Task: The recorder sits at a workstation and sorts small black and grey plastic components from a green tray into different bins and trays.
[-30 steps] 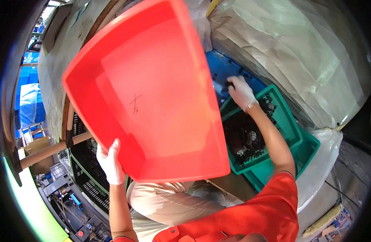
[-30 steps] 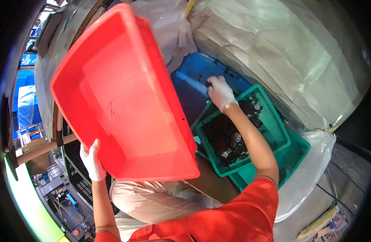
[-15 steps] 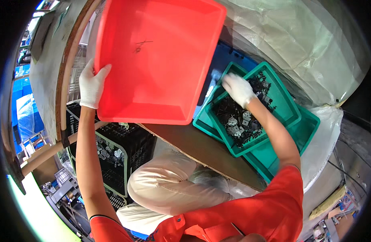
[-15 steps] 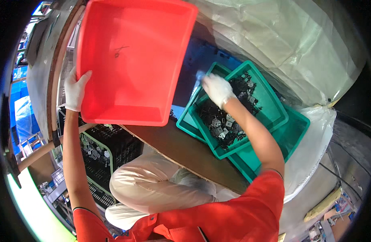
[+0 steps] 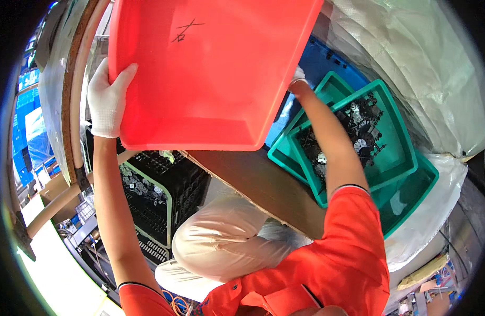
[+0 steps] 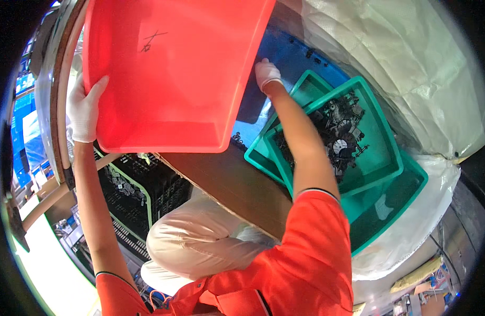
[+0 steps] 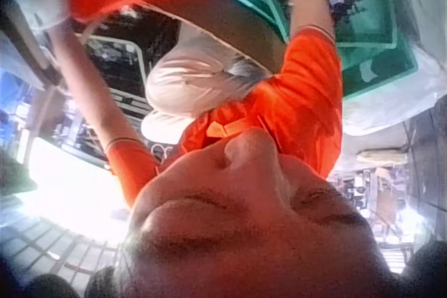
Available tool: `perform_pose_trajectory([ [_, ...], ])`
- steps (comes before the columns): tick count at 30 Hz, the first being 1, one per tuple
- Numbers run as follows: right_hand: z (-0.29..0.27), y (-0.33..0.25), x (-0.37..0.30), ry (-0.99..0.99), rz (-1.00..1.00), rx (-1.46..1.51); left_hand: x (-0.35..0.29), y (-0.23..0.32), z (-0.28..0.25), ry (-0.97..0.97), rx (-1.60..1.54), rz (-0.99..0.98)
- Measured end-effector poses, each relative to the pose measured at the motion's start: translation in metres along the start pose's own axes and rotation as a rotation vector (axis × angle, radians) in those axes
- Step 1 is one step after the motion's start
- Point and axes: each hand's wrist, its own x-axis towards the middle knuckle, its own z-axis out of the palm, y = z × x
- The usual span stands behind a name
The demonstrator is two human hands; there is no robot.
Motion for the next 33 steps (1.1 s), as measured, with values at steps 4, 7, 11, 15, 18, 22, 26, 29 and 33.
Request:
perform_pose_trajectory([
  [4,0.058,-0.174,-0.109,-0.705,-0.401,-0.669,-0.016,-0.01,-0.034,0.058,0.323,0.045],
  [7,-0.067,-0.353,-0.164,-0.639,-0.176,-0.704,-0.009,-0.005,-0.01,0.026,0.585,0.227],
  [11,-0.145,-0.368,-0.222,-0.628,-0.126,-0.803,0.003,-0.01,0.057,-0.083,0.645,0.238],
  [15,-0.17,-0.368,-0.264,-0.665,-0.038,-0.737,0.01,-0.052,0.089,-0.244,0.672,0.18],
  [18,-0.185,-0.375,-0.288,-0.483,-0.243,-0.699,0.012,-0.059,0.1,-0.333,0.731,0.135],
  [22,-0.215,-0.389,-0.333,-0.194,0.204,-0.415,0.01,-0.053,0.102,-0.316,0.731,0.143],
  [26,-0.231,-0.357,-0.381,0.268,1.075,-0.088,-0.004,-0.048,0.108,-0.304,0.764,0.103],
  [29,-0.229,-0.34,-0.376,0.406,1.228,0.222,-0.023,-0.036,0.111,-0.32,0.796,0.041],
  [33,-0.218,-0.336,-0.376,0.4,1.023,0.131,-0.014,-0.066,0.106,-0.409,0.63,-0.06],
])
